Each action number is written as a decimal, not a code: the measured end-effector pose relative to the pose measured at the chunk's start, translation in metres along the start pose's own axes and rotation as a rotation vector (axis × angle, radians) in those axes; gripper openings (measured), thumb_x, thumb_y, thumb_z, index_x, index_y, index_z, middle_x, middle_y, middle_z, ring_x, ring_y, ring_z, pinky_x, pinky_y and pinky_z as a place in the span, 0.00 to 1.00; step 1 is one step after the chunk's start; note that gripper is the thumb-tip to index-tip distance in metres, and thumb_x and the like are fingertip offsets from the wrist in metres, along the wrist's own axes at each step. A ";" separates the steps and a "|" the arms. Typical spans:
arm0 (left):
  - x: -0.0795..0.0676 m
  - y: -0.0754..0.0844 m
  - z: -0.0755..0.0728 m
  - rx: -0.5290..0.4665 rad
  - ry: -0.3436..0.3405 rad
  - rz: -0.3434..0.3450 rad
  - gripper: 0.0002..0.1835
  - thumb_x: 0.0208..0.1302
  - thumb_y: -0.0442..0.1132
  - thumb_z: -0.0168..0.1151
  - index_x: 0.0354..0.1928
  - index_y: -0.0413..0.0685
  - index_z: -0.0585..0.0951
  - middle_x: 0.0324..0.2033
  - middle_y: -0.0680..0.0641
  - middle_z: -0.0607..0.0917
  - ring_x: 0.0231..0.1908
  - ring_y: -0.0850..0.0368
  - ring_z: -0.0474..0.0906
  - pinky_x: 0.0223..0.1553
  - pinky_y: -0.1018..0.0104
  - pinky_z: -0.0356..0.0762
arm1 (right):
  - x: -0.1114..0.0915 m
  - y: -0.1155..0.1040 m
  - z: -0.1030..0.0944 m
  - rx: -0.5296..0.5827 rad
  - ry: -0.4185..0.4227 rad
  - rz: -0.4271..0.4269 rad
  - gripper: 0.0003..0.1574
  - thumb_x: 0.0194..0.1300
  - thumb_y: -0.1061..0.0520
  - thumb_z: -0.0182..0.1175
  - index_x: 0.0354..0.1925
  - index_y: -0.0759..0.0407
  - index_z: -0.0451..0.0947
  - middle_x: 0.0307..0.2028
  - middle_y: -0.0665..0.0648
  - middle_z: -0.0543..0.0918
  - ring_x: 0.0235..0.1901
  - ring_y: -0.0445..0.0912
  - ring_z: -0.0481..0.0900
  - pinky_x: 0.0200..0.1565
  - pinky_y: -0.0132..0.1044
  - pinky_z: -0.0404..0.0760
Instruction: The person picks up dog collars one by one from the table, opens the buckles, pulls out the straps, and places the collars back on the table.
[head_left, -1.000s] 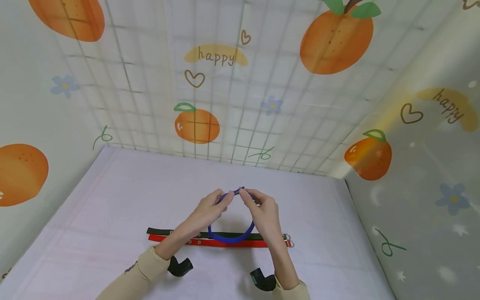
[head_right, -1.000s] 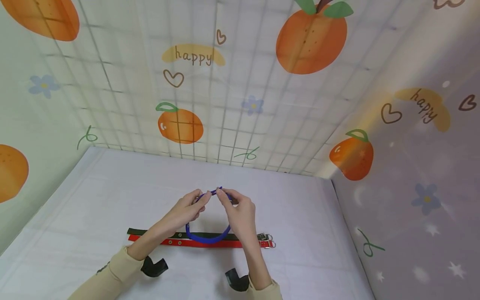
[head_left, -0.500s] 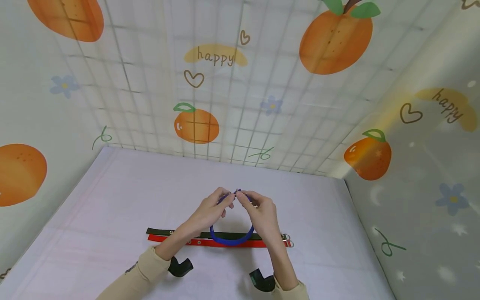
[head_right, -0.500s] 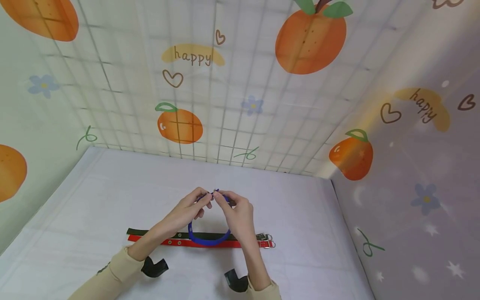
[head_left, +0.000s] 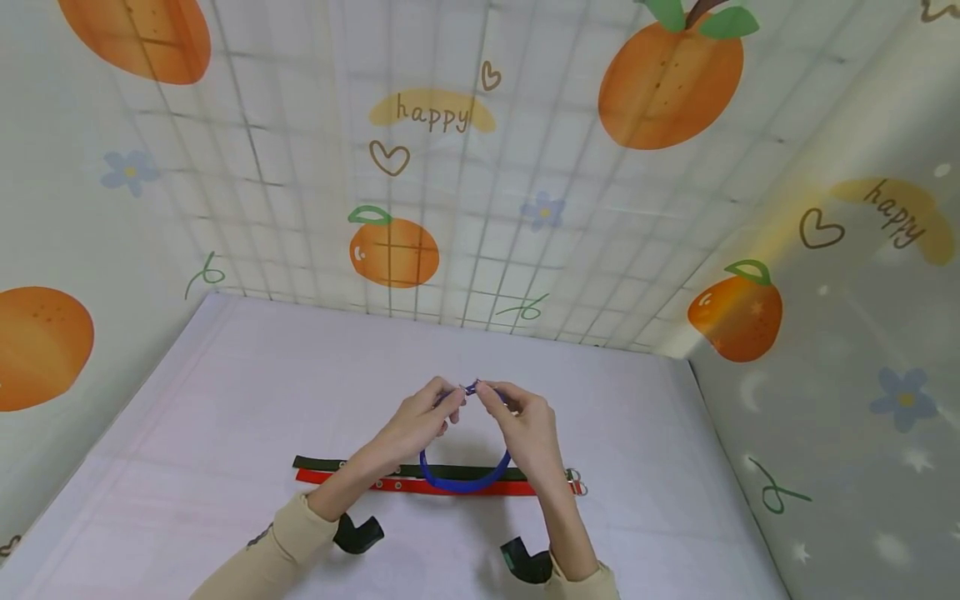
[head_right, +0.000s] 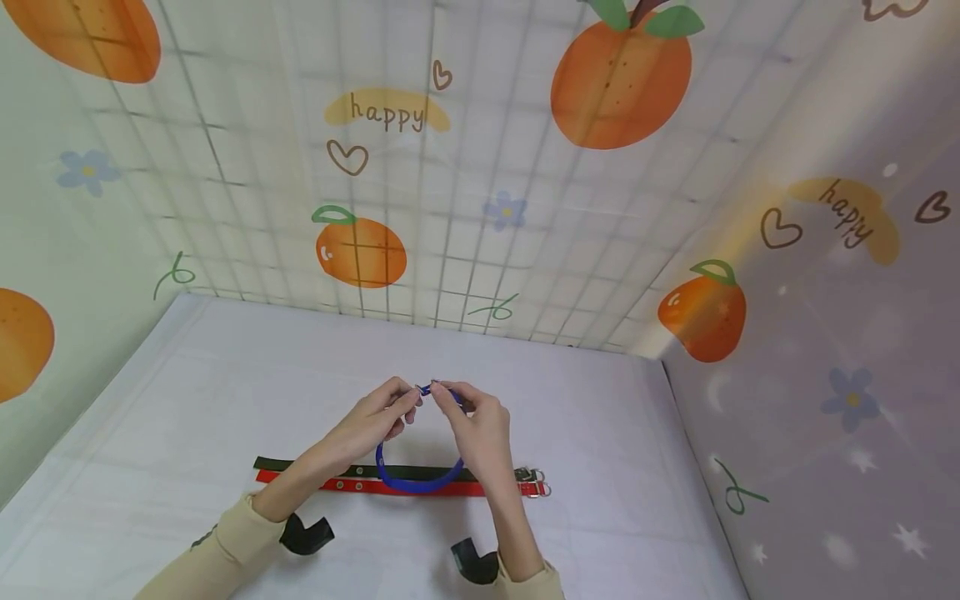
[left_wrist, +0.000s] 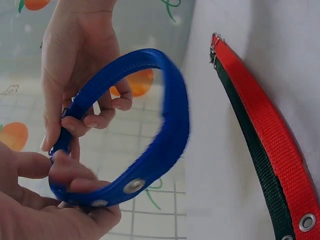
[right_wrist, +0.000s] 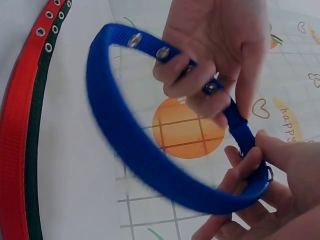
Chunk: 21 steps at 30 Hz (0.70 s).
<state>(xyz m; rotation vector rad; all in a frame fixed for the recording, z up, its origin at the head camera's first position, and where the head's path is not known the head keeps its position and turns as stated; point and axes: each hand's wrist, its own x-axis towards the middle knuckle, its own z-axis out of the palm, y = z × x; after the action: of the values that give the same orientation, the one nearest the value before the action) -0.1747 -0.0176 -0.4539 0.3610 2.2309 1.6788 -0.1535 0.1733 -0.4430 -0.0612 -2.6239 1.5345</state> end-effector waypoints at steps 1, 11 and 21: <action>0.000 0.000 0.000 0.010 0.013 -0.009 0.18 0.86 0.54 0.50 0.54 0.47 0.77 0.40 0.46 0.80 0.38 0.55 0.73 0.40 0.62 0.67 | 0.000 0.001 -0.001 -0.002 0.006 0.001 0.29 0.75 0.32 0.64 0.57 0.50 0.90 0.49 0.58 0.93 0.51 0.54 0.88 0.39 0.38 0.73; -0.002 0.002 -0.001 0.044 0.072 -0.056 0.20 0.83 0.57 0.52 0.50 0.47 0.78 0.39 0.47 0.78 0.36 0.53 0.70 0.38 0.61 0.65 | 0.000 0.002 -0.007 0.035 0.042 0.010 0.26 0.75 0.32 0.64 0.56 0.47 0.90 0.53 0.56 0.93 0.50 0.52 0.89 0.50 0.41 0.81; -0.005 -0.001 0.000 0.019 0.028 -0.089 0.20 0.83 0.57 0.53 0.52 0.47 0.77 0.35 0.48 0.75 0.31 0.55 0.68 0.35 0.62 0.63 | 0.001 0.005 -0.005 0.082 0.089 0.033 0.26 0.76 0.32 0.63 0.56 0.45 0.90 0.51 0.55 0.92 0.50 0.50 0.86 0.52 0.43 0.78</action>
<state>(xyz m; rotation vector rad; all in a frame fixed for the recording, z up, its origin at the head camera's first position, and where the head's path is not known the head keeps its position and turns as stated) -0.1704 -0.0200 -0.4539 0.2401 2.2498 1.6275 -0.1538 0.1800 -0.4452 -0.1638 -2.5016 1.6092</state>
